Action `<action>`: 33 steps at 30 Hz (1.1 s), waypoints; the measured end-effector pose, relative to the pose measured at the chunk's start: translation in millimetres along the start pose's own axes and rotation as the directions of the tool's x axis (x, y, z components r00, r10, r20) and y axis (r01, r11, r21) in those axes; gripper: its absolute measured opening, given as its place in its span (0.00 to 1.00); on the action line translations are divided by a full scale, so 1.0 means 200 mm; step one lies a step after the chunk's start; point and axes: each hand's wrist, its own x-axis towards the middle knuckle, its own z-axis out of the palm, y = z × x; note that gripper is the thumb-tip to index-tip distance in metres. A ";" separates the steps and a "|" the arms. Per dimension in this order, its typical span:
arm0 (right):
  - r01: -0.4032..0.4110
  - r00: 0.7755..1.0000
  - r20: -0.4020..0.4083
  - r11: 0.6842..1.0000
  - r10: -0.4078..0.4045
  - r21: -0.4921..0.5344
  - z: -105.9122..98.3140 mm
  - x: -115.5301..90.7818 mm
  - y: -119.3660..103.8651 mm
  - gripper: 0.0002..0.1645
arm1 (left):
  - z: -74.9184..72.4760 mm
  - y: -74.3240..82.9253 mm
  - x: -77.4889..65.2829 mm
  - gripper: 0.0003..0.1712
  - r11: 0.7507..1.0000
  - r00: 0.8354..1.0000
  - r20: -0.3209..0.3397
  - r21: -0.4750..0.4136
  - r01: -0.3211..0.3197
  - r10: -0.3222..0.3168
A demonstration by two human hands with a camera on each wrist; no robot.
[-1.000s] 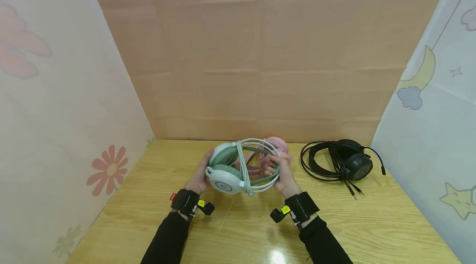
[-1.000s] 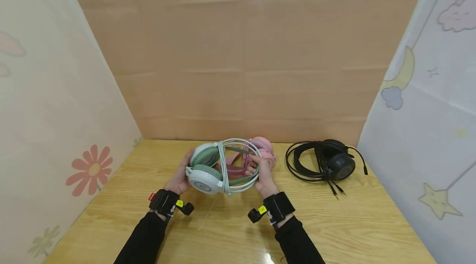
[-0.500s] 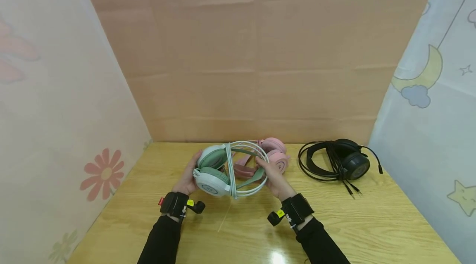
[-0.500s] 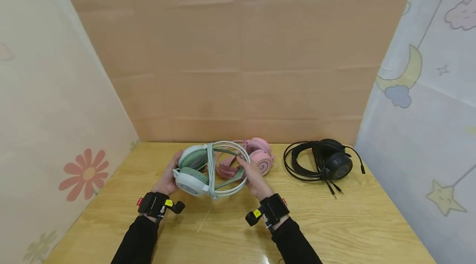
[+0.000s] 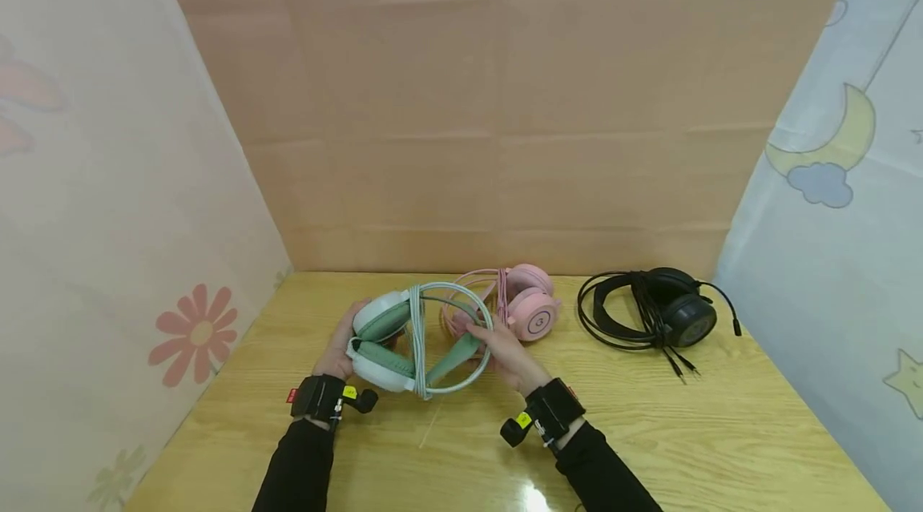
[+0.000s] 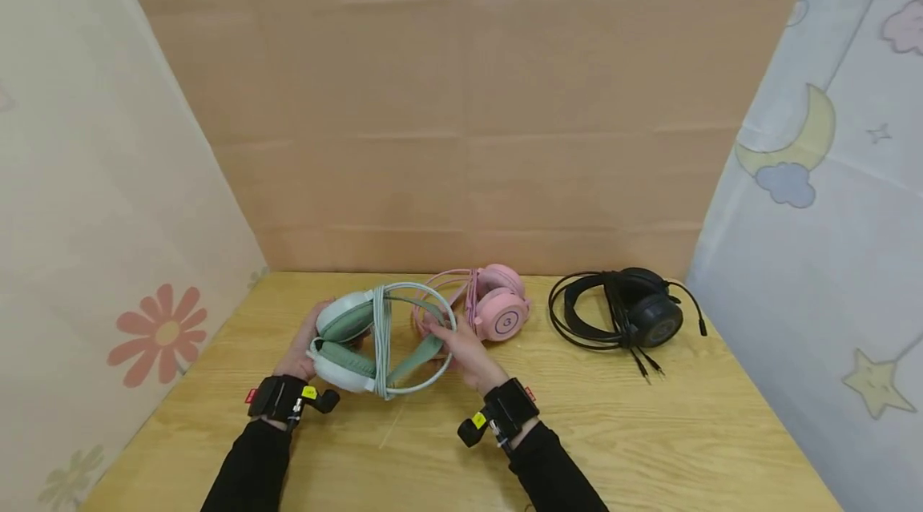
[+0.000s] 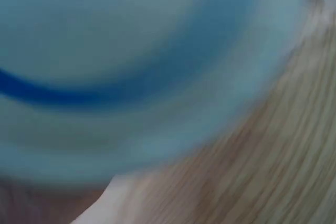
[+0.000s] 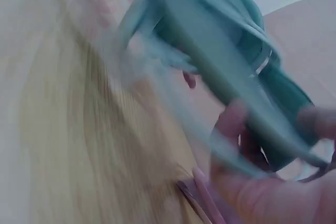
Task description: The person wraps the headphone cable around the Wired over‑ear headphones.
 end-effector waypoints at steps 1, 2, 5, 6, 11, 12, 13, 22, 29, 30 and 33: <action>0.002 1.000 -0.011 1.000 -0.002 -0.006 0.01 0.00 0.01 0.28 | -0.01 0.00 0.00 0.25 1.000 1.000 -0.009 0.001 0.016 -0.016; 0.004 1.000 -0.022 1.000 -0.005 -0.011 0.02 0.00 0.02 0.27 | -0.01 0.00 0.00 0.24 0.999 0.999 -0.019 -0.003 0.034 -0.034; 0.014 0.999 -0.050 1.000 -0.015 -0.023 0.04 0.01 0.04 0.26 | -0.02 0.00 0.00 0.22 0.998 0.998 -0.029 0.010 0.058 -0.058; 0.015 0.998 -0.052 1.000 -0.017 -0.024 0.04 0.01 0.04 0.27 | -0.03 0.00 0.00 0.23 0.998 0.998 -0.024 0.005 0.065 -0.065; -0.010 0.999 -0.048 0.999 0.012 0.038 0.07 0.05 0.03 0.27 | -0.10 0.02 0.01 0.25 0.998 0.997 0.049 -0.020 0.067 -0.066; -0.021 0.999 -0.047 0.999 0.023 0.049 0.08 0.06 0.03 0.26 | -0.11 0.03 0.01 0.26 0.998 0.996 0.057 -0.008 0.067 -0.067; -0.034 0.998 -0.044 0.997 0.037 0.065 0.09 0.07 0.03 0.24 | -0.13 0.04 0.01 0.27 0.997 0.995 0.059 0.001 0.075 -0.075; -0.099 0.993 -0.049 0.975 0.111 0.199 0.18 0.19 0.04 0.06 | -0.22 0.19 0.06 0.30 0.952 0.988 -0.031 0.265 0.152 -0.149; -0.153 0.987 -0.016 0.957 0.163 0.247 0.25 0.25 0.05 0.05 | -0.35 0.26 0.10 0.33 0.840 0.955 -0.226 0.465 0.279 -0.192; -0.158 0.986 -0.009 0.954 0.166 0.255 0.26 0.26 0.05 0.05 | -0.37 0.27 0.10 0.33 0.829 0.953 -0.240 0.483 0.282 -0.185; -0.193 0.980 0.021 0.936 0.196 0.295 0.27 0.28 0.05 0.09 | -0.40 0.29 0.12 0.33 0.800 0.960 -0.243 0.542 0.256 -0.142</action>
